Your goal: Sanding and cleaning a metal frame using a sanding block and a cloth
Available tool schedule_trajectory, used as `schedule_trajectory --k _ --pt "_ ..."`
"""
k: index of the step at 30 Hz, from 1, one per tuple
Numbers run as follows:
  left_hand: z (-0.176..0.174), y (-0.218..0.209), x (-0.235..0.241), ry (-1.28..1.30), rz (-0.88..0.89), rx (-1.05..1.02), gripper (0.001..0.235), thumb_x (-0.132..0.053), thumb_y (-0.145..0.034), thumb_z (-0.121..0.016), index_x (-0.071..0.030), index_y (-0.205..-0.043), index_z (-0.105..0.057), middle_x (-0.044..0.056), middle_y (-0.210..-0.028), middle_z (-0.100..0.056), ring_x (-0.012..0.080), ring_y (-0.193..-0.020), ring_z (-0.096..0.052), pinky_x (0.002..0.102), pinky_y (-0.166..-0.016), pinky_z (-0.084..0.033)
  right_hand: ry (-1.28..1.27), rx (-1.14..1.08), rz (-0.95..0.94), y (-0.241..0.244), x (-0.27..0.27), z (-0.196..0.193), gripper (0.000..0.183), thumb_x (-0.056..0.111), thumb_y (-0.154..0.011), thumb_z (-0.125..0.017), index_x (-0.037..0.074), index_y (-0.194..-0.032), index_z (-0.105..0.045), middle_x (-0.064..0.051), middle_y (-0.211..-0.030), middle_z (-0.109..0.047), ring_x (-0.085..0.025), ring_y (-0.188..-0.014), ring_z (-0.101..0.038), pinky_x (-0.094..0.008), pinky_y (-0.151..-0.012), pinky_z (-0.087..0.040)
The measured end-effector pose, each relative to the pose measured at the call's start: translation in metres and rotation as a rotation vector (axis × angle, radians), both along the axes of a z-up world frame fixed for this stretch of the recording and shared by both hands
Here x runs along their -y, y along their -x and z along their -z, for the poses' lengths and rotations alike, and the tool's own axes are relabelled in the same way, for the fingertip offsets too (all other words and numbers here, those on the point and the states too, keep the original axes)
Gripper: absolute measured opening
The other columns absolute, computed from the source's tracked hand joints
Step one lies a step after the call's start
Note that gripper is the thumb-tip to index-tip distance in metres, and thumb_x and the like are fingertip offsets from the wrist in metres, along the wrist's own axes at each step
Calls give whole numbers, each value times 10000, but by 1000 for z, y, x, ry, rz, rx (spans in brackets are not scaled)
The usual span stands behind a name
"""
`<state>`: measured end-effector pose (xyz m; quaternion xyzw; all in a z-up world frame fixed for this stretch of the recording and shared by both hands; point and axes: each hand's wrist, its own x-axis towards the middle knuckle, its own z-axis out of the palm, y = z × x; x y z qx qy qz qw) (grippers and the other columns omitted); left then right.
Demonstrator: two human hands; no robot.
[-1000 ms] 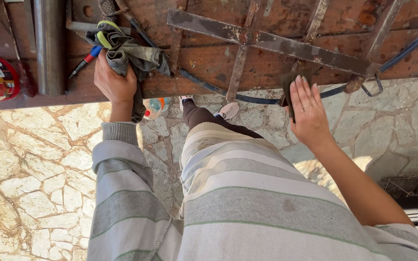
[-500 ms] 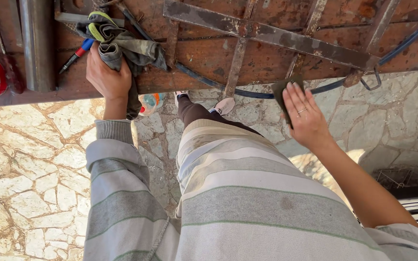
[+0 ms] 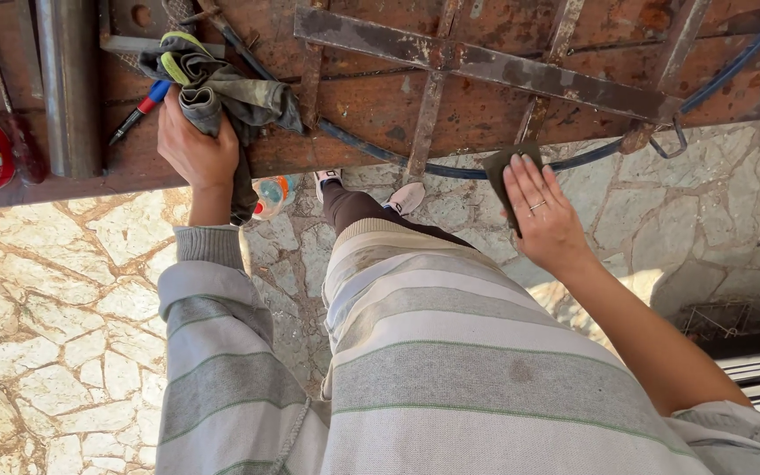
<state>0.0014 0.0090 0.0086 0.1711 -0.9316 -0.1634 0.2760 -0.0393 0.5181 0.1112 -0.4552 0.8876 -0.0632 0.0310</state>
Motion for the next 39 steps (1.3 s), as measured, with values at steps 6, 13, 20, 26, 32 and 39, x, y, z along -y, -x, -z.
schedule_trajectory --k 6,13,20,26,32,39 --pt "-1 0 0 -17 0 13 462 -226 -879 -694 20 -1250 -568 194 -959 -673 428 -838 -644 508 -657 -508 -27 11 50 -10 16 -4 518 172 -1085 -520 -114 -1507 -426 -279 -1573 -419 -406 -1475 -410 -519 -1244 -320" --pt "-4 2 0 -12 -3 2 429 -225 -876 -666 -25 -1243 -567 146 -980 -684 396 -858 -653 485 -655 -515 25 140 297 2 27 -2 594 90 -1103 -540 -79 -1587 -240 -273 -1644 -266 -433 -1531 -287 -568 -1279 -207" --pt "23 -9 9 -38 -20 -6 473 -275 -850 -728 -61 -1249 -592 146 -982 -678 386 -910 -668 469 -748 -525 79 19 306 13 38 10 532 122 -1085 -550 -140 -1519 -387 -324 -1575 -381 -453 -1469 -369 -547 -1240 -220" --pt "42 -5 17 -73 -15 -51 554 -280 -791 -814 -90 -1269 -608 132 -992 -670 373 -941 -697 457 -824 -556 134 -67 334 -3 40 15 528 152 -1062 -554 -148 -1486 -459 -340 -1545 -423 -460 -1440 -404 -541 -1214 -228" --pt "38 -2 19 -54 -50 -61 527 -304 -812 -801 -98 -1259 -611 130 -987 -671 374 -941 -692 473 -808 -553 152 -74 333 -8 44 10 525 158 -1079 -554 -154 -1490 -453 -346 -1548 -417 -461 -1446 -394 -540 -1217 -215" --pt "38 -2 16 -75 -42 -51 536 -298 -794 -800 -108 -1260 -614 112 -997 -668 356 -944 -698 455 -813 -557 154 -135 355 25 48 20 517 124 -1066 -590 -165 -1478 -470 -355 -1526 -443 -474 -1423 -420 -549 -1204 -237"
